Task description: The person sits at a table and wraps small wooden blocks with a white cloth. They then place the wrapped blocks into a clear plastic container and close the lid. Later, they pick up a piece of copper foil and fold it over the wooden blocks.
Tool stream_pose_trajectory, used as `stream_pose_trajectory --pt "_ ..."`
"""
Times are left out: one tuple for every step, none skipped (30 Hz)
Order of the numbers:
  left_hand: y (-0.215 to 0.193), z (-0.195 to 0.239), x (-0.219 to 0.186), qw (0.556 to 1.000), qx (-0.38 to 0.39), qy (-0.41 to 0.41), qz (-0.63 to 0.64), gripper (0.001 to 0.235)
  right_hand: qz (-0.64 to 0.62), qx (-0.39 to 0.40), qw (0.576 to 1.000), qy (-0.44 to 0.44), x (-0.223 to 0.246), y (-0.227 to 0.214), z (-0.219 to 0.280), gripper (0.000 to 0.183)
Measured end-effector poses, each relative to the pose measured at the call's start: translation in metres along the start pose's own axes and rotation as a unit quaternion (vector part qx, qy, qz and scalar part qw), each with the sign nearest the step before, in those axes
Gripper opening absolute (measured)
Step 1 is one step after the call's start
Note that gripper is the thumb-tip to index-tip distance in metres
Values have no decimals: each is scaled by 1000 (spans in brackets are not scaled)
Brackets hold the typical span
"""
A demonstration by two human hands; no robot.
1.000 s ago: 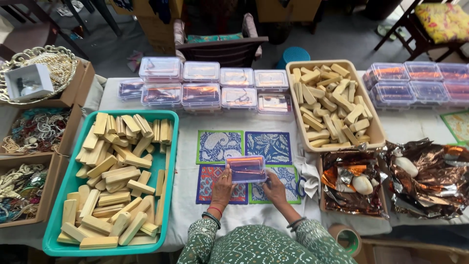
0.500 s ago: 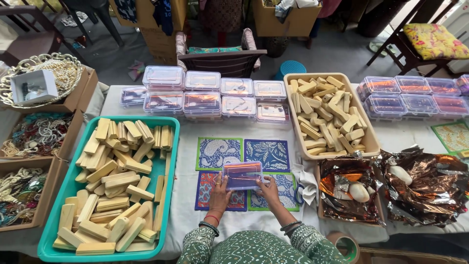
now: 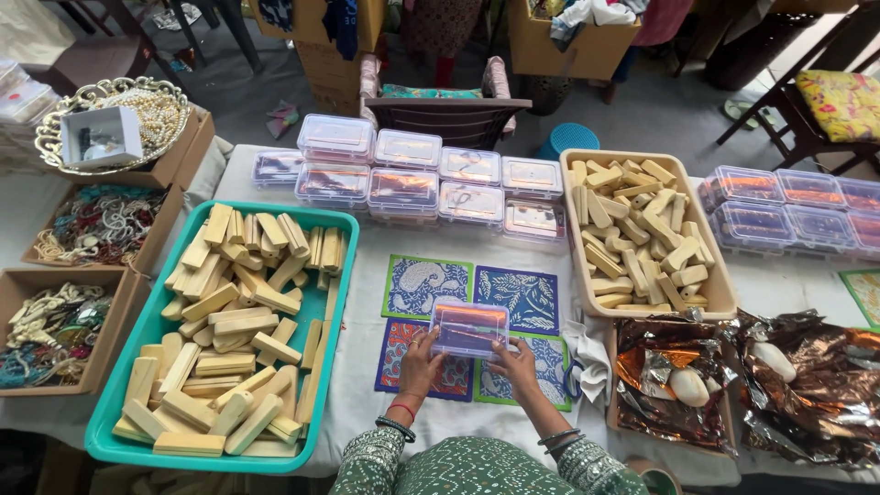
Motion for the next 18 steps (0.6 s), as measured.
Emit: stream_pose_trajectory --pt "-9 -6 -8 1000 -2 -4 0 68 3 2 1000 2 7 3 -4 69" --pt "-18 -10 -14 999 -14 -27 35 67 0 8 1000 0 14 6 -7 70" --pt "-27 -14 -20 996 -26 -50 71 66 -4 14 1000 -1 20 8 -11 71" --pt "-30 -19 -24 996 -27 -52 71 66 -2 15 1000 0 33 17 -9 71" --pt "-38 -23 -27 988 -97 -62 104 71 2 14 1000 -3 47 26 -6 72" --pt "-46 -28 -29 974 -166 -70 135 77 6 12 1000 -7 62 36 -5 73" --pt "-44 -28 -21 974 -168 -71 135 77 7 14 1000 -6 75 48 -7 73" --pt "-46 -29 -14 976 -197 -60 69 77 -2 26 1000 -13 88 62 -10 73" --pt "-47 -29 -7 973 -224 -48 4 79 -11 38 999 -20 102 76 -13 73" --pt "-45 -25 2 973 -226 -48 3 79 -11 40 999 -20 113 92 -19 73" --pt "-42 -21 11 977 -194 -66 -49 76 -2 48 999 -23 125 108 -25 69" --pt "-41 -19 23 978 -163 -84 -102 74 6 57 998 -26 136 128 -33 66" --pt "-36 -9 31 977 -165 -84 -104 74 6 60 998 -26 143 148 -43 66" --pt "-30 -2 41 975 -115 -95 -164 72 -14 83 996 -35 150 171 -53 63" --pt "-24 6 53 967 -64 -107 -223 69 -35 106 993 -44 158 195 -63 61" --pt "-30 11 50 966 -66 -105 -227 69 -38 109 992 -46 164 219 -73 61" --pt "-34 14 46 966 -61 -68 -241 70 -42 112 992 -42 170 243 -84 60" --pt "-39 16 41 965 -56 -30 -255 70 -46 114 992 -40 177 267 -96 59"
Point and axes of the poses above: each hand's wrist, its own z-axis away from the middle knuckle, its own y-axis out of the palm, x = y × z, the point moved 4 cm from there along -z, towards the middle knuckle, and after that the axes turned 11 degrees about y, right-handed, at the moved point
